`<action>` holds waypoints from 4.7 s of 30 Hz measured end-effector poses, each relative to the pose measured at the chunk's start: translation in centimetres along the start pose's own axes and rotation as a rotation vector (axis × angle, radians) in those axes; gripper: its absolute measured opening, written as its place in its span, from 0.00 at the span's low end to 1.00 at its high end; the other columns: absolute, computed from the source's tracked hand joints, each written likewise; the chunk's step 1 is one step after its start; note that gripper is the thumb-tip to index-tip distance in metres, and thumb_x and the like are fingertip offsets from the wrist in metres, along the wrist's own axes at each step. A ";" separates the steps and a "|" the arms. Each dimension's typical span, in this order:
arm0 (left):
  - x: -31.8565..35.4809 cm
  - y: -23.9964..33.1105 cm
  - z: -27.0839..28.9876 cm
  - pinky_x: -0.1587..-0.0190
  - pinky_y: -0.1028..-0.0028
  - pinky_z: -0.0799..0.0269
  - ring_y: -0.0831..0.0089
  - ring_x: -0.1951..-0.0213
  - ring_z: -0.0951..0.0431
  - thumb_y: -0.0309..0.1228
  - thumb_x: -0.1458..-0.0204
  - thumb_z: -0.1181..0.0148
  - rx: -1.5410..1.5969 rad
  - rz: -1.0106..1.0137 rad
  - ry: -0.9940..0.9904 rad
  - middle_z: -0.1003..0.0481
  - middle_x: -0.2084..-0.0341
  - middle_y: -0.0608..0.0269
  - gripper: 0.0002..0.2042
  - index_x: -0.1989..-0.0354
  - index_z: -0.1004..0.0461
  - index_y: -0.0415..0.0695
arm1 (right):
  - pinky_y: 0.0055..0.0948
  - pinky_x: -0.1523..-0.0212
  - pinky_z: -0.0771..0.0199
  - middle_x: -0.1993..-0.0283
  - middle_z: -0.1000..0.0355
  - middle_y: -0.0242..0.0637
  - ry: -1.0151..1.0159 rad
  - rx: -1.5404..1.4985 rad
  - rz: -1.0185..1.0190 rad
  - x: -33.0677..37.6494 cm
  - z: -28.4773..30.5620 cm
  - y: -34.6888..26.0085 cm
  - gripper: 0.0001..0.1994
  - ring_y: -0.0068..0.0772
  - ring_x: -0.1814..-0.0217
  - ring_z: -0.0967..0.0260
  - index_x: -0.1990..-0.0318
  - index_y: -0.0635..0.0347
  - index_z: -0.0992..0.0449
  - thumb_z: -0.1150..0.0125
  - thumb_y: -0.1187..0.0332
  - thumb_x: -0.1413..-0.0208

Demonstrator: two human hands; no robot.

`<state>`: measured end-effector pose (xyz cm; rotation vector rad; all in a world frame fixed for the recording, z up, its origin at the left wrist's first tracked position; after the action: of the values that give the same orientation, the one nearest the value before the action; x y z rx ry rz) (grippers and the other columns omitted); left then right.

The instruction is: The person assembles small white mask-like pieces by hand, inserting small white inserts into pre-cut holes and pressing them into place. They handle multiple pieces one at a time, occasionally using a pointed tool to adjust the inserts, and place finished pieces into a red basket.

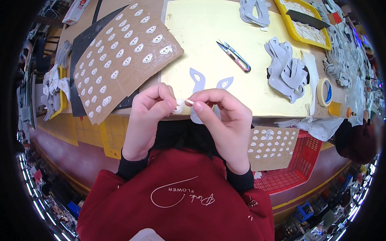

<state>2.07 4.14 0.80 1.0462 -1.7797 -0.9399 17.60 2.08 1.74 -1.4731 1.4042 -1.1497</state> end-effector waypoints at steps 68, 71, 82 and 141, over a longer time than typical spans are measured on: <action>0.0 -0.6 0.8 0.58 0.82 0.30 0.83 0.62 0.26 0.21 0.44 0.38 0.085 -0.143 0.118 0.23 0.65 0.63 0.05 0.61 0.27 0.37 | 0.24 0.73 0.31 0.68 0.20 0.35 0.134 0.706 0.480 1.5 -1.1 -1.0 0.10 0.26 0.76 0.30 0.60 0.60 0.18 0.30 0.81 0.50; 0.3 -0.5 0.4 0.56 0.81 0.31 0.82 0.62 0.26 0.21 0.44 0.38 0.122 -0.135 0.107 0.23 0.64 0.64 0.05 0.62 0.27 0.38 | 0.25 0.73 0.32 0.68 0.20 0.35 0.139 0.768 0.537 1.5 -1.5 -1.5 0.10 0.30 0.77 0.30 0.61 0.60 0.17 0.29 0.81 0.52; 0.1 -0.7 0.4 0.56 0.80 0.32 0.83 0.63 0.27 0.20 0.47 0.37 -0.013 -0.128 0.123 0.23 0.68 0.68 0.03 0.66 0.25 0.39 | 0.26 0.70 0.32 0.70 0.22 0.34 0.122 0.697 0.345 1.3 -0.9 -0.7 0.06 0.30 0.75 0.30 0.60 0.61 0.19 0.34 0.78 0.45; 0.7 1.5 -0.2 0.63 0.81 0.32 0.81 0.69 0.30 0.21 0.52 0.33 -0.463 -0.473 0.147 0.23 0.69 0.67 0.08 0.63 0.21 0.41 | 0.29 0.65 0.40 0.75 0.29 0.28 0.109 0.871 0.607 1.5 -0.8 -3.2 0.12 0.30 0.71 0.35 0.63 0.59 0.17 0.29 0.80 0.58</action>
<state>1.63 4.01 2.42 1.2071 -1.1280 -1.4376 17.67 0.90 5.12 -0.3441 1.0691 -1.2035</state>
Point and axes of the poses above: each hand's wrist, its own x-axis away from the middle knuckle, its own z-axis out of the back of the hand, y = z × x, the point moved 6 cm from there along -x, towards the middle knuckle
